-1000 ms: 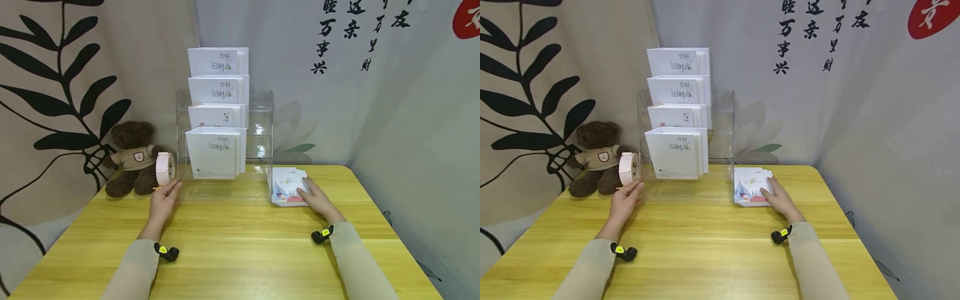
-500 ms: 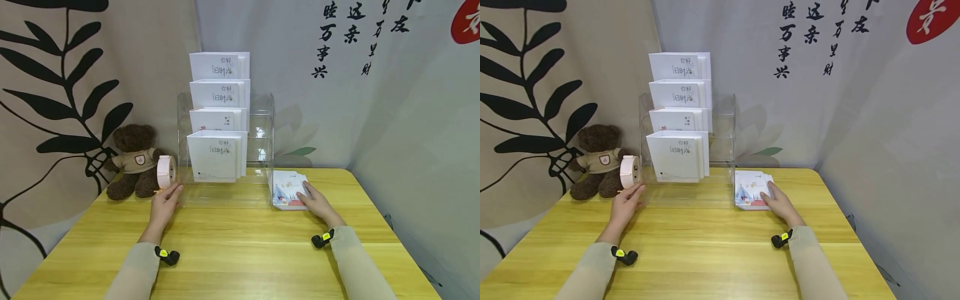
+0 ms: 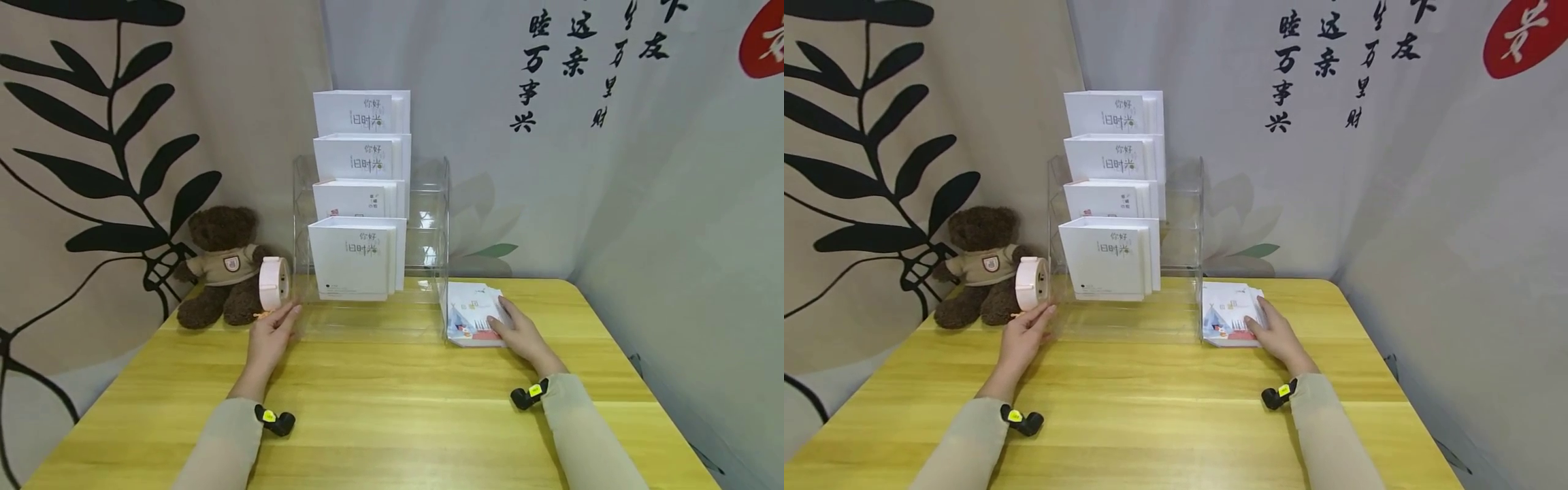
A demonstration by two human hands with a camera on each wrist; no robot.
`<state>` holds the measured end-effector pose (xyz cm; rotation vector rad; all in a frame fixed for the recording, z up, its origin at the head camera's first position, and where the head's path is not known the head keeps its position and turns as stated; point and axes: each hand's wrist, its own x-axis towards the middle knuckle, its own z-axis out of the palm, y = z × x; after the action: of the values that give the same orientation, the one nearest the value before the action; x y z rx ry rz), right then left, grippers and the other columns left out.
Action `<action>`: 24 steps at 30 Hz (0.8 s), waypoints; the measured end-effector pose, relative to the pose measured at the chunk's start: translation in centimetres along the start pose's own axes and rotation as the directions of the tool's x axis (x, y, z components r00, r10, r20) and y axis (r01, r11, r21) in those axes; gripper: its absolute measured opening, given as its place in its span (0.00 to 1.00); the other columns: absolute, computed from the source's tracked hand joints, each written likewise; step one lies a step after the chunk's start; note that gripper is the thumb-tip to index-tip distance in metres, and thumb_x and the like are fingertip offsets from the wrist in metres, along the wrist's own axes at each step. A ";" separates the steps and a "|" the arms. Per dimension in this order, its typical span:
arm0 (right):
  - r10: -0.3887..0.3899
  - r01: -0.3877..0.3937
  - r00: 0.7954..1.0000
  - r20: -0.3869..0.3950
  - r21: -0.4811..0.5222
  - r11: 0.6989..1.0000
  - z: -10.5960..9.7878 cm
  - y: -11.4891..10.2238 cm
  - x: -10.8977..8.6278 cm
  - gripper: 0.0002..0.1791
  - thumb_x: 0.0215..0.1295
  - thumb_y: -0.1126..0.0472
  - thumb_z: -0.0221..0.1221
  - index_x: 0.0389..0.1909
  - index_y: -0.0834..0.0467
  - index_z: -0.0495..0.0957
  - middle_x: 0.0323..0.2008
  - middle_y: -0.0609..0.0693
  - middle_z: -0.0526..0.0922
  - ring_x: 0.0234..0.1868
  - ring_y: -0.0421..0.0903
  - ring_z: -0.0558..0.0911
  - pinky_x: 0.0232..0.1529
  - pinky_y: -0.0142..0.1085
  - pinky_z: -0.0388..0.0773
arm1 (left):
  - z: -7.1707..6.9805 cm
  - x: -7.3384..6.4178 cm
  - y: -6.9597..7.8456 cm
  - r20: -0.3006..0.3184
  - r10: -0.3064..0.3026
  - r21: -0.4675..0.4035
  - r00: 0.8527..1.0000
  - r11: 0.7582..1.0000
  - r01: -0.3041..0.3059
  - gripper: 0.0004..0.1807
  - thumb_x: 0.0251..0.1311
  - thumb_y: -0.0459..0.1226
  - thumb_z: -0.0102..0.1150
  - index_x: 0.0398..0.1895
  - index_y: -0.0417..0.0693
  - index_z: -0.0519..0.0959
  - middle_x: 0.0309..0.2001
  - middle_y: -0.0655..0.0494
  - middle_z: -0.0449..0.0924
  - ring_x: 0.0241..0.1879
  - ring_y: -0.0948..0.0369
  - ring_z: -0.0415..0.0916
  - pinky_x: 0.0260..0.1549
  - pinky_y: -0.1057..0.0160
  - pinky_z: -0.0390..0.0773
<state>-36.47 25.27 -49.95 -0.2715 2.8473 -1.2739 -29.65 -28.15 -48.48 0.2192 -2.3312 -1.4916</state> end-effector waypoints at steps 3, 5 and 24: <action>-0.034 0.034 0.999 -0.022 -0.012 0.999 0.1 -0.1 -0.1 0.48 0.77 0.35 0.56 0.86 0.54 0.49 0.85 0.64 0.51 0.85 0.68 0.51 0.84 0.67 0.48 | -0.1 0.0 -0.2 -0.002 0.000 0.005 1.000 1.000 0.000 0.31 0.73 0.60 0.61 0.70 0.55 0.80 0.69 0.46 0.81 0.36 0.59 0.88 0.33 0.74 0.86; -0.062 0.062 0.997 -0.039 -0.011 0.998 0.2 -0.2 -0.1 0.49 0.75 0.33 0.57 0.86 0.52 0.50 0.85 0.62 0.52 0.85 0.68 0.51 0.83 0.68 0.48 | -0.1 0.0 -0.2 -0.009 0.008 0.005 1.000 1.000 -0.008 0.31 0.73 0.60 0.61 0.70 0.55 0.81 0.68 0.46 0.81 0.36 0.58 0.88 0.32 0.75 0.86; -0.296 0.324 0.939 -0.173 0.157 0.933 0.8 -5.1 -0.6 0.36 0.80 0.52 0.60 0.83 0.52 0.61 0.82 0.59 0.62 0.83 0.62 0.58 0.81 0.66 0.59 | 0.0 -0.1 -0.2 0.031 -0.032 -0.053 0.999 0.998 0.033 0.34 0.72 0.62 0.60 0.73 0.54 0.78 0.71 0.45 0.78 0.44 0.49 0.90 0.37 0.68 0.90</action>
<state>-35.06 21.41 -46.77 -0.6749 2.8603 -1.6663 -29.57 -28.17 -48.74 0.2233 -2.3181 -1.5805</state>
